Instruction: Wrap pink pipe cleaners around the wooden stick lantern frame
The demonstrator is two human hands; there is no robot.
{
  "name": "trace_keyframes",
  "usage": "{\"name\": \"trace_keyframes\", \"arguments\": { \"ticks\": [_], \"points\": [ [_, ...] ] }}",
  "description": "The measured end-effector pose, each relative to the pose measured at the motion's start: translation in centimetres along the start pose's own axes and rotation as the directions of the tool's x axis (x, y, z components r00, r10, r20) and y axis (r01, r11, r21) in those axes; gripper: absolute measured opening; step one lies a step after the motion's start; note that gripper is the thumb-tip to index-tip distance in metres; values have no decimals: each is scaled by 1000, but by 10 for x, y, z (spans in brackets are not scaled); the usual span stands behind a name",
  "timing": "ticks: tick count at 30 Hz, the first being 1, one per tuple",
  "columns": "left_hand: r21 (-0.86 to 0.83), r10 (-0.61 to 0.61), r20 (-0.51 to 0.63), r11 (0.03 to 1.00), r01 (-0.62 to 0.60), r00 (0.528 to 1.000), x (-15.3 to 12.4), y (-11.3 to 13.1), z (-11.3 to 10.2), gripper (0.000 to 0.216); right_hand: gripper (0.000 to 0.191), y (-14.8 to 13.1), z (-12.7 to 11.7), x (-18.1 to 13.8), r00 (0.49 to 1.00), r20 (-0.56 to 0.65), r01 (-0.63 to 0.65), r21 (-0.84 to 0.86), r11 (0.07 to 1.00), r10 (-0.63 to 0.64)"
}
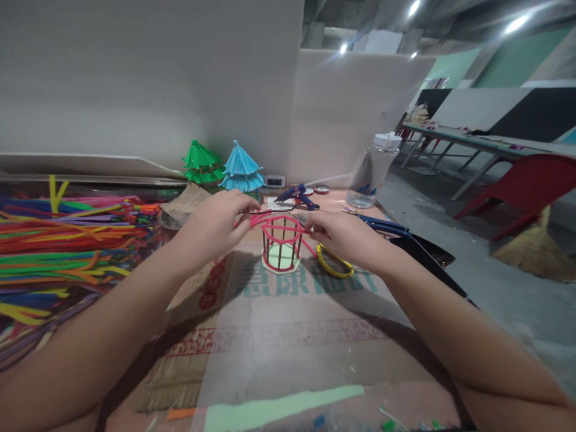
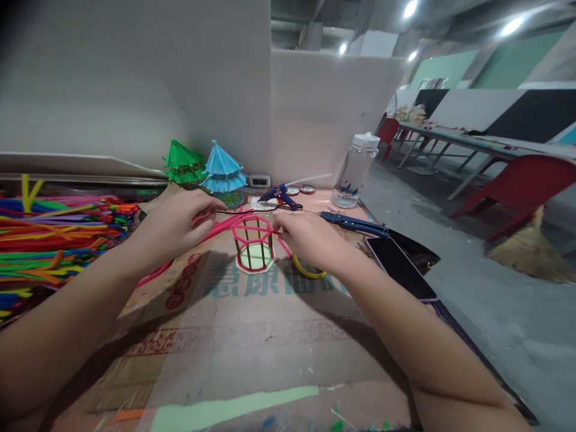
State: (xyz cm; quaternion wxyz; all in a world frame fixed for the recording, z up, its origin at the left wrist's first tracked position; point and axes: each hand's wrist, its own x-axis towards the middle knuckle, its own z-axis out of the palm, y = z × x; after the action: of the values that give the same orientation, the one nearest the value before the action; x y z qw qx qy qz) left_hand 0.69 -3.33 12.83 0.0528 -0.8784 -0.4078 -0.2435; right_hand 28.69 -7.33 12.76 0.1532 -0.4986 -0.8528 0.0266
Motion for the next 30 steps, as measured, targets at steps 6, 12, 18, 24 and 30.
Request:
{"name": "trace_keyframes", "arguments": {
  "ticks": [6, 12, 18, 24, 30],
  "points": [
    [30, 43, 149, 998, -48, 988, 2, -2, 4, 38, 15, 0, 0, 0, 1000, -17, 4, -1, 1000, -4],
    [89, 112, 134, 988, -125, 985, 0, -1, 11, 34, 12, 1, 0, 0, 1000, -27, -4, 13, 1000, 4],
    [97, 133, 149, 984, -148, 980, 0, -1, 16, 33, 13, 3, 2, 1, 999, -36, 20, 21, 1000, -19],
    [120, 138, 142, 980, -156, 980, 1, 0, 12, 34, 13, 3, 3, 1, 1000, -26, 16, -5, 1000, -16],
    [90, -47, 90, 995, 39, 995, 1, -1, 4, 35, 10, 3, 0, 1, 1000, -27, 7, 8, 1000, -7]
  ]
}}
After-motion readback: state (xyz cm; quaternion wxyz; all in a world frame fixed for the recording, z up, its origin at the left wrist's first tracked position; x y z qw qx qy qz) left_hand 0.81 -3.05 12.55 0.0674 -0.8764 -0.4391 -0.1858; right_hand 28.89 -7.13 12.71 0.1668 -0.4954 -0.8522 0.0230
